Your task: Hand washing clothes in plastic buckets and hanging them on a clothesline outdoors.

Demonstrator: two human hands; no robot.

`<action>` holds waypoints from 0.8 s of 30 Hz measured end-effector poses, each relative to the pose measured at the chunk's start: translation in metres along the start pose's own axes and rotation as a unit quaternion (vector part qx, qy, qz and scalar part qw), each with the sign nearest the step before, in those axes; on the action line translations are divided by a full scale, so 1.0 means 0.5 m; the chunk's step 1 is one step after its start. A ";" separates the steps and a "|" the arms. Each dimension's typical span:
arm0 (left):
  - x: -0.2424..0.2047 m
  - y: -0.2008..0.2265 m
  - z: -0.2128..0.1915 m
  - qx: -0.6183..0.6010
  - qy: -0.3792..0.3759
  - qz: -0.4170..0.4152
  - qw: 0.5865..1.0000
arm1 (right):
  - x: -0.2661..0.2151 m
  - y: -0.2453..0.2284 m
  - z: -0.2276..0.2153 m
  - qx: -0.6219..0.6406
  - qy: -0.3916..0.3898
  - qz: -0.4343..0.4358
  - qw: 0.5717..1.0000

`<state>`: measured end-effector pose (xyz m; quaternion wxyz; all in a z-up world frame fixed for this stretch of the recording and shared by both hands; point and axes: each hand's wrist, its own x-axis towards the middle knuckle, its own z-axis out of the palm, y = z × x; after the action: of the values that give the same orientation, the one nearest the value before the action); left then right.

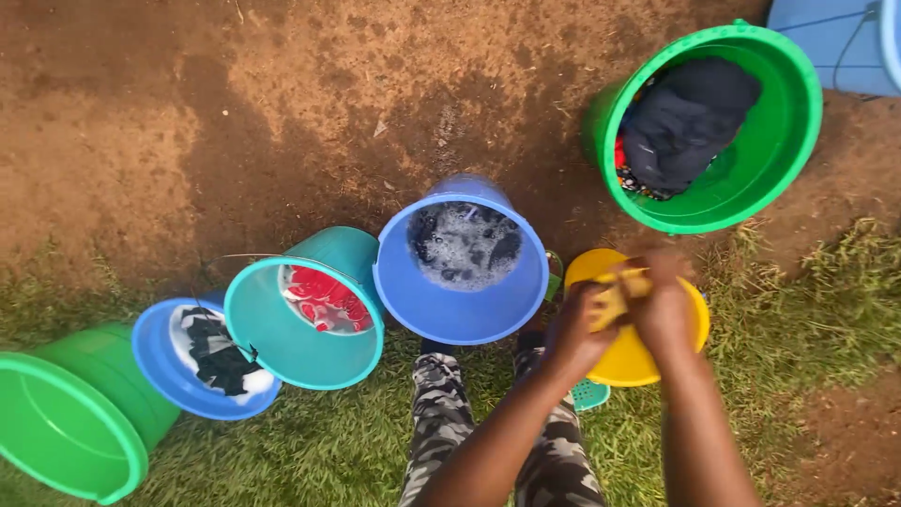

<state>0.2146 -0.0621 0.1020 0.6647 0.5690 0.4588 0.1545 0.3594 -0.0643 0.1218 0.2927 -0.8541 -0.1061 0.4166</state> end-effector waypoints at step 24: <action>-0.108 -0.596 -0.417 -0.494 0.197 -0.491 0.690 | -0.168 0.141 0.552 -0.210 -0.407 -0.086 0.885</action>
<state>-0.0722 -0.0641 -0.1281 0.7253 -0.1908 0.6507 0.1188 0.0882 -0.0432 0.0020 0.0720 -0.6384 -0.3738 0.6690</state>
